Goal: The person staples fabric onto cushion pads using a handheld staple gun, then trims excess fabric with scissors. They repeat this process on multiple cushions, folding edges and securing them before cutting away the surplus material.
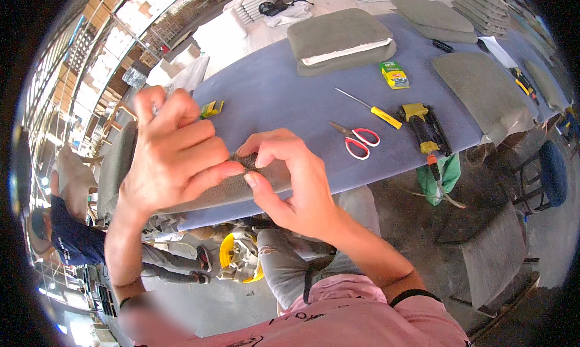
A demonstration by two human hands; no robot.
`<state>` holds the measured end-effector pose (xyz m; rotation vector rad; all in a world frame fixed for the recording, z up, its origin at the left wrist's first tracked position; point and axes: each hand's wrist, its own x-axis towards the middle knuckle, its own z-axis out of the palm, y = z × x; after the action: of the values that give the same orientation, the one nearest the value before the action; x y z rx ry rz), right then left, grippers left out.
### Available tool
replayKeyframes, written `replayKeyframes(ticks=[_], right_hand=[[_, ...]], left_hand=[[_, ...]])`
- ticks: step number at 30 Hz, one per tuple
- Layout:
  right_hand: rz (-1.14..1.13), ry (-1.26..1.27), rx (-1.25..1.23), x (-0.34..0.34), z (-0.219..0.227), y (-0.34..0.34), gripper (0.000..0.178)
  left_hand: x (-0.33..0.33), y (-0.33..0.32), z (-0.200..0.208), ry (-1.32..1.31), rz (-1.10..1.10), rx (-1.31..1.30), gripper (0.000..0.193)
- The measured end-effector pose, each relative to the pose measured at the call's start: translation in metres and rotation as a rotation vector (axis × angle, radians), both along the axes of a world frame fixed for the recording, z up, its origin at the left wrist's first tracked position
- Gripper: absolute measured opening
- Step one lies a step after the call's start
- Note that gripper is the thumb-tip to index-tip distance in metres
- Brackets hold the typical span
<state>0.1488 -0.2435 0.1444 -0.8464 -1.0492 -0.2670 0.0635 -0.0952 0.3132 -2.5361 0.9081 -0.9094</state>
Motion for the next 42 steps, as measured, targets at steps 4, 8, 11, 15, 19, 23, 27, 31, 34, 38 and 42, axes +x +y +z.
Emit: replayKeyframes(ticks=[4, 8, 11, 15, 19, 23, 27, 31, 34, 38, 42], right_hand=[[0.219, 0.132, 0.002, 0.001, -0.006, -0.003, 0.041], [0.484, 0.335, 0.057, 0.005, -0.008, -0.007, 0.043], [0.436, 0.282, 0.022, 0.008, -0.004, -0.006, 0.043], [0.19, 0.115, -0.117, 0.014, 0.002, -0.001, 0.036], [0.289, 0.508, -0.216, 0.034, -0.002, 0.01, 0.03], [-0.606, 0.323, -0.763, 0.189, -0.103, 0.042, 0.043], [-1.025, 0.049, -1.489, 0.275, -0.226, 0.018, 0.036], [-0.795, -0.19, -1.532, 0.293, -0.214, -0.014, 0.029], [-0.611, -0.174, -1.065, 0.287, -0.175, -0.022, 0.02], [-0.418, 0.258, -0.316, 0.166, -0.002, -0.032, 0.022], [-0.536, -0.183, 0.429, 0.101, 0.07, -0.065, 0.026]], left_hand=[[0.016, 0.03, 0.002, 0.715, 0.11, -0.386, 0.032], [0.03, 0.056, -0.025, 1.278, 0.249, -0.866, 0.041], [0.039, 0.062, -0.029, 1.389, 0.23, -0.995, 0.043], [0.049, 0.068, -0.031, 1.498, 0.216, -1.015, 0.042], [0.055, 0.077, -0.045, 1.509, 0.163, -1.084, 0.043], [0.083, 0.095, -0.06, 1.547, 0.084, -1.123, 0.045], [0.094, 0.095, -0.048, 1.42, 0.179, -1.066, 0.054], [0.106, 0.101, -0.05, 1.388, 0.217, -1.104, 0.056], [0.112, 0.105, -0.042, 1.463, 0.213, -1.104, 0.057], [0.114, 0.112, -0.052, 1.486, 0.181, -1.163, 0.058], [0.122, 0.109, -0.044, 1.559, 0.216, -1.218, 0.058]])
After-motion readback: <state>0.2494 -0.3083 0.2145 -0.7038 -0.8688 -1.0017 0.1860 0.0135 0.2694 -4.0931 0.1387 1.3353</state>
